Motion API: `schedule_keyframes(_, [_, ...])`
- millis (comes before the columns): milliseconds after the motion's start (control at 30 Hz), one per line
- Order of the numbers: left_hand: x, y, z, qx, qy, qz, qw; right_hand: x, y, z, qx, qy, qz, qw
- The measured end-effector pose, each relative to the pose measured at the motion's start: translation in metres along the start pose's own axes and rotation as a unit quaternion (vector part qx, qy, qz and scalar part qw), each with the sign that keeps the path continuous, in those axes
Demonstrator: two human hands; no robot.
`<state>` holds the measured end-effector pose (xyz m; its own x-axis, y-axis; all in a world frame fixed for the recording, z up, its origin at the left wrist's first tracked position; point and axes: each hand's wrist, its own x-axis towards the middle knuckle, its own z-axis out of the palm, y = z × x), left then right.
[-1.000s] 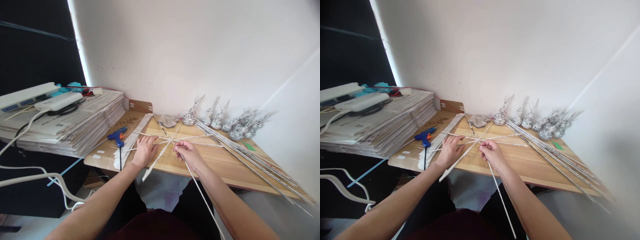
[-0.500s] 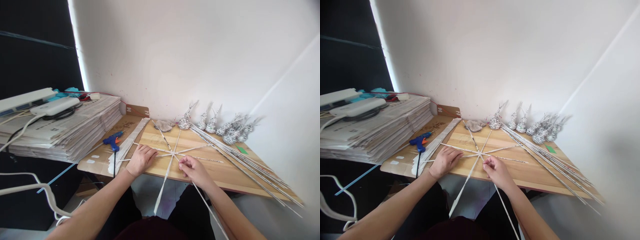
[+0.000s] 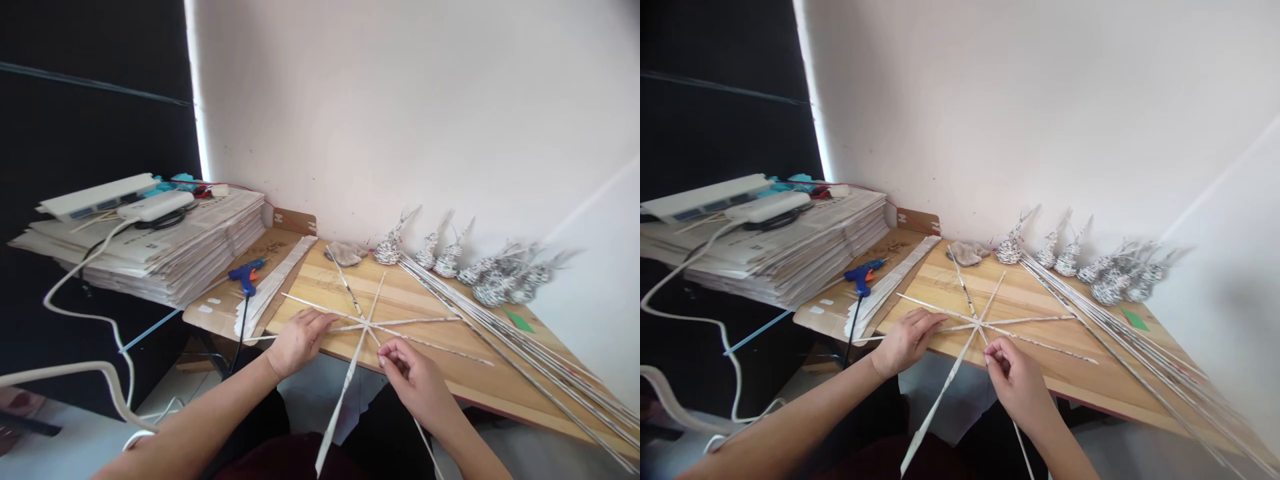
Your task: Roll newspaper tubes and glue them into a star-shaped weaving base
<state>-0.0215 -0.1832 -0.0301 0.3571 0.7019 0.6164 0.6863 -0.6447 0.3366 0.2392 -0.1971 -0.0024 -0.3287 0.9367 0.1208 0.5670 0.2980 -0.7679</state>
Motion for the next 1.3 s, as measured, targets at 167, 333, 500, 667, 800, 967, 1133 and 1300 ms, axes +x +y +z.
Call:
schedule_keyframes(167, [0.0,0.005,0.006,0.015,-0.033,0.001,0.999,-0.012,0.007,0.006,-0.021,0.013,-0.024,0.999])
schedule_keyframes(333, [0.007,0.005,0.009,0.032,-0.051,-0.014,0.998,0.003,0.01,0.005,-0.053,0.024,0.001,0.998])
schedule_keyframes(500, [0.023,-0.006,0.012,0.041,-0.056,-0.029,0.997,0.043,0.012,0.005,-0.057,0.035,-0.008,0.998])
schedule_keyframes(667, [0.041,-0.018,0.013,0.037,-0.028,-0.047,0.998,0.064,0.007,-0.002,-0.073,-0.004,-0.02,0.997])
schedule_keyframes(800, [0.059,-0.024,0.023,0.034,-0.021,-0.071,0.997,0.066,-0.001,-0.024,-0.14,-0.008,-0.015,0.99])
schedule_keyframes(967, [0.073,-0.028,0.043,0.066,-0.036,-0.068,0.995,0.103,-0.007,-0.044,-0.203,0.023,-0.005,0.979])
schedule_keyframes(1133, [0.072,-0.027,0.046,0.091,-0.047,-0.055,0.993,0.187,0.0,-0.024,-0.181,0.064,0.013,0.981])
schedule_keyframes(1300, [0.072,-0.027,0.046,0.098,-0.048,-0.052,0.993,0.252,0.011,0.011,-0.08,0.137,0.05,0.986])
